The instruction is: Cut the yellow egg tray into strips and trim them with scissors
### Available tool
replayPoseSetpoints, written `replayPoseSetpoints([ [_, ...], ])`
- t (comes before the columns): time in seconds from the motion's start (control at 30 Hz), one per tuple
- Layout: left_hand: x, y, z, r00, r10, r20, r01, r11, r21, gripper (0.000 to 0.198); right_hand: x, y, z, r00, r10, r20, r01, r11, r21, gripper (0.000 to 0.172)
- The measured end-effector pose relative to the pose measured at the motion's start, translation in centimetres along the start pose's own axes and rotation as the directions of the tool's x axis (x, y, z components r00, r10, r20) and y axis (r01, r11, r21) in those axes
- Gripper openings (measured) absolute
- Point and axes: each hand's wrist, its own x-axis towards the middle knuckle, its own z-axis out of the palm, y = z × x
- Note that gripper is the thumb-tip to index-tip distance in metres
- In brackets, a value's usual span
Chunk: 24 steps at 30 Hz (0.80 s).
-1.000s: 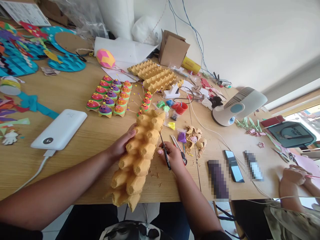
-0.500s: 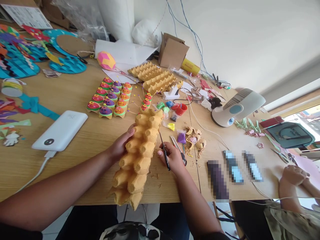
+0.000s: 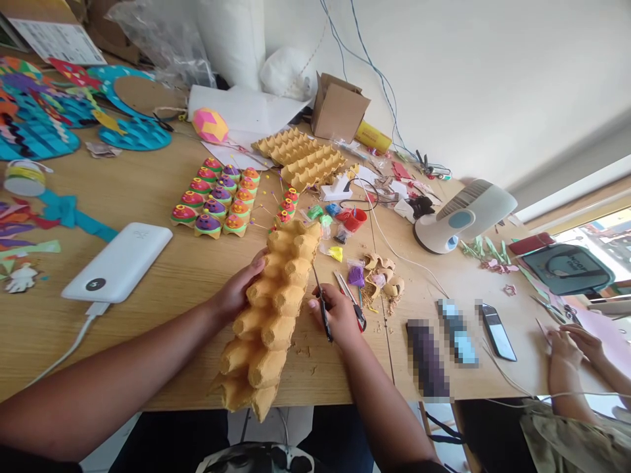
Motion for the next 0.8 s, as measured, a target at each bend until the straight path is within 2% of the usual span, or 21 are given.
replayPoseSetpoints([
  [0.3,0.0,0.0,0.4,0.999,0.008,0.034,-0.01,0.999,0.044,0.052,0.4,0.0,0.2,1.0,0.023,-0.009,-0.023,1.0,0.019,0.061],
  [0.6,0.0,0.0,1.0,0.998,0.023,0.062,-0.027,0.997,0.07,0.064,0.4,0.7,0.7,1.0,-0.032,0.002,0.031,0.997,0.076,0.057],
  [0.8,0.0,-0.4,0.9,0.999,0.01,0.051,-0.012,0.999,0.04,0.067,0.6,1.2,1.3,1.0,-0.008,0.015,0.004,0.978,0.21,0.062],
])
